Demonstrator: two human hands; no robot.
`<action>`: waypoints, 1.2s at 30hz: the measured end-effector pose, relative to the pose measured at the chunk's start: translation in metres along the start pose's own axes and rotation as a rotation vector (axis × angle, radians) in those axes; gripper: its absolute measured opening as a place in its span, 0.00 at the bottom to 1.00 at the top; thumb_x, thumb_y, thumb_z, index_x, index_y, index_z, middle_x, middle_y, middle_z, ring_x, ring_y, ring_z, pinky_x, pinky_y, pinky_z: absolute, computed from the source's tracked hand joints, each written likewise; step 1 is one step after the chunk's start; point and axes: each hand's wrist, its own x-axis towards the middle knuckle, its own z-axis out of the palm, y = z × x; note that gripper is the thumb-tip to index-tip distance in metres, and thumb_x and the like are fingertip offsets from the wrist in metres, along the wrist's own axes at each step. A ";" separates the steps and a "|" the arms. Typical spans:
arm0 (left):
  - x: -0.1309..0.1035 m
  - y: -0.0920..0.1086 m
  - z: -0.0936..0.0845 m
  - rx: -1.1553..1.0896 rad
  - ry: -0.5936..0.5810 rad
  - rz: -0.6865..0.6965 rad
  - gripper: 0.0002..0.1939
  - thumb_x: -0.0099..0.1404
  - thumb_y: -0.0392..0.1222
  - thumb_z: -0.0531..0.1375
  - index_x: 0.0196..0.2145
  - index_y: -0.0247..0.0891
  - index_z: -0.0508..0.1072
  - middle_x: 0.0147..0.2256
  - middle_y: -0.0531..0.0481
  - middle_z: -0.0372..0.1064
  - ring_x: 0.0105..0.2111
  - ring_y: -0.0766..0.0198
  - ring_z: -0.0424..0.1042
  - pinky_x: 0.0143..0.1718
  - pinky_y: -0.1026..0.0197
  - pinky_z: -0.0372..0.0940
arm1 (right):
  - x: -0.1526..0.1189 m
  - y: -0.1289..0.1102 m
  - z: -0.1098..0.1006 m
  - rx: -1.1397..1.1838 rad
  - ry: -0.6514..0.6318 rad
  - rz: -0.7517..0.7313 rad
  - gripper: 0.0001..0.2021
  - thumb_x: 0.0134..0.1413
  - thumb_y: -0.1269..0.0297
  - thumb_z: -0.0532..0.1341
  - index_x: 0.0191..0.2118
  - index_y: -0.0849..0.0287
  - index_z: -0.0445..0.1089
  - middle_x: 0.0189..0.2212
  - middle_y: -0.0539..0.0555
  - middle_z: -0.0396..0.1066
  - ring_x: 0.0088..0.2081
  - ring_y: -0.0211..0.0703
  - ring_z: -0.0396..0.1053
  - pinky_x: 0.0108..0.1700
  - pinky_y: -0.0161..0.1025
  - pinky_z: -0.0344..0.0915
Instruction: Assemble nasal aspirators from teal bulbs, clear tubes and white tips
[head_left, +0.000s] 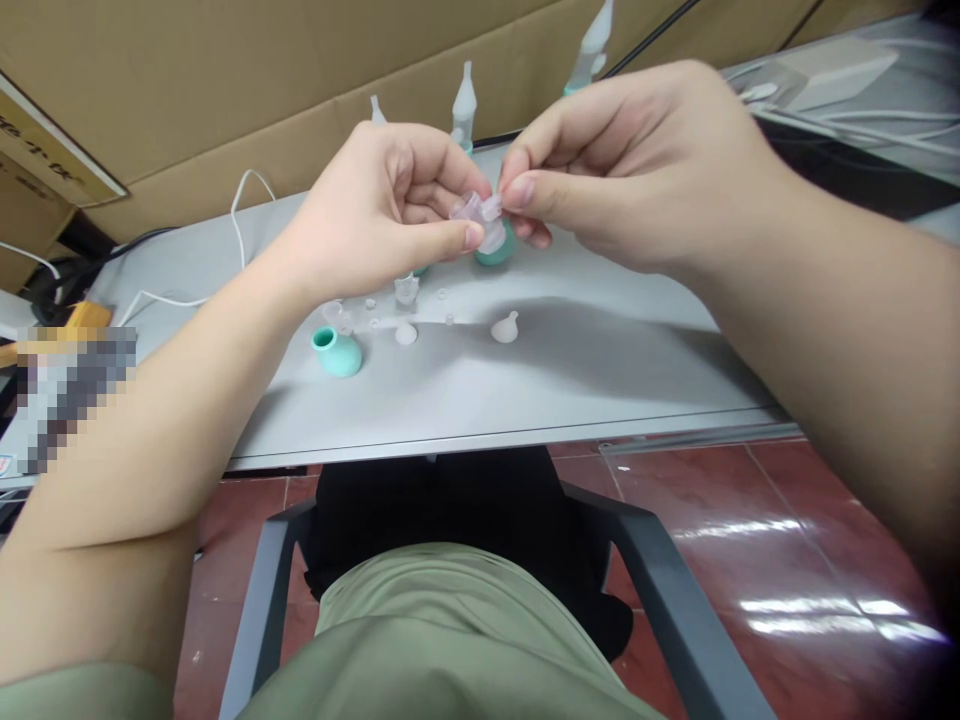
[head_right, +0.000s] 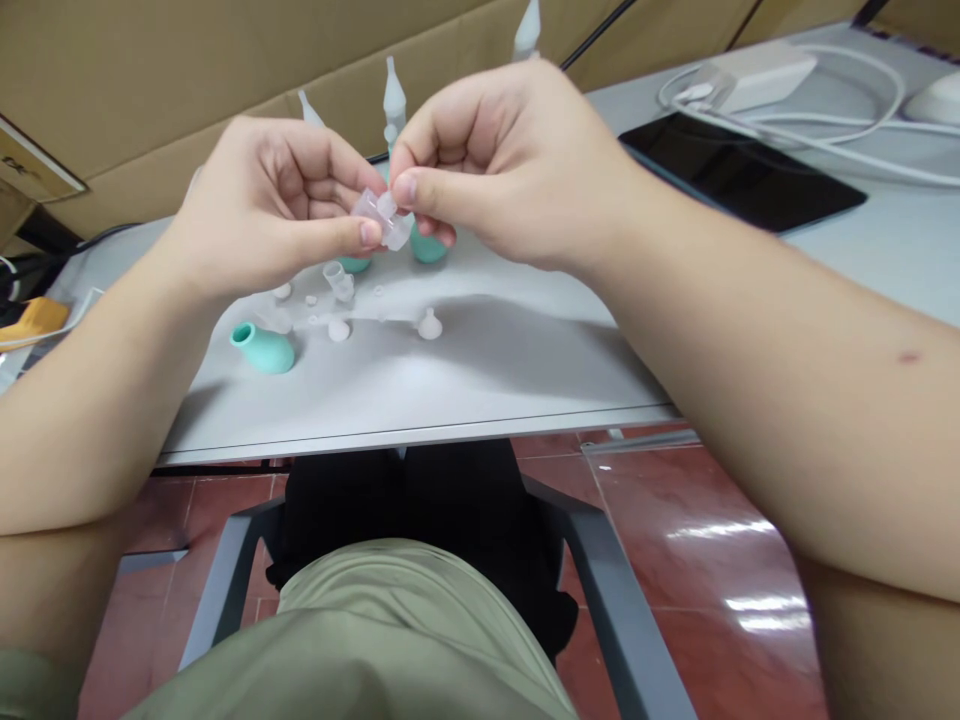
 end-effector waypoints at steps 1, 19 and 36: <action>0.001 -0.001 0.000 0.000 0.004 -0.001 0.11 0.67 0.37 0.84 0.44 0.49 0.92 0.45 0.46 0.95 0.52 0.42 0.94 0.60 0.37 0.87 | 0.001 0.001 0.000 0.004 -0.007 0.019 0.13 0.68 0.50 0.85 0.37 0.46 0.87 0.37 0.48 0.85 0.38 0.41 0.82 0.46 0.46 0.82; -0.003 0.001 0.003 0.138 0.050 0.027 0.08 0.69 0.40 0.83 0.43 0.46 0.91 0.44 0.43 0.93 0.47 0.44 0.91 0.53 0.39 0.84 | -0.002 -0.006 -0.015 0.085 -0.016 0.085 0.25 0.58 0.41 0.91 0.37 0.50 0.82 0.40 0.46 0.85 0.38 0.38 0.80 0.44 0.45 0.82; 0.017 -0.007 0.004 0.607 -0.102 0.036 0.04 0.68 0.44 0.76 0.40 0.51 0.94 0.41 0.46 0.89 0.38 0.45 0.80 0.53 0.40 0.78 | 0.013 0.016 -0.029 -0.858 -0.378 0.273 0.18 0.63 0.82 0.87 0.38 0.46 0.93 0.29 0.39 0.85 0.28 0.39 0.78 0.37 0.45 0.70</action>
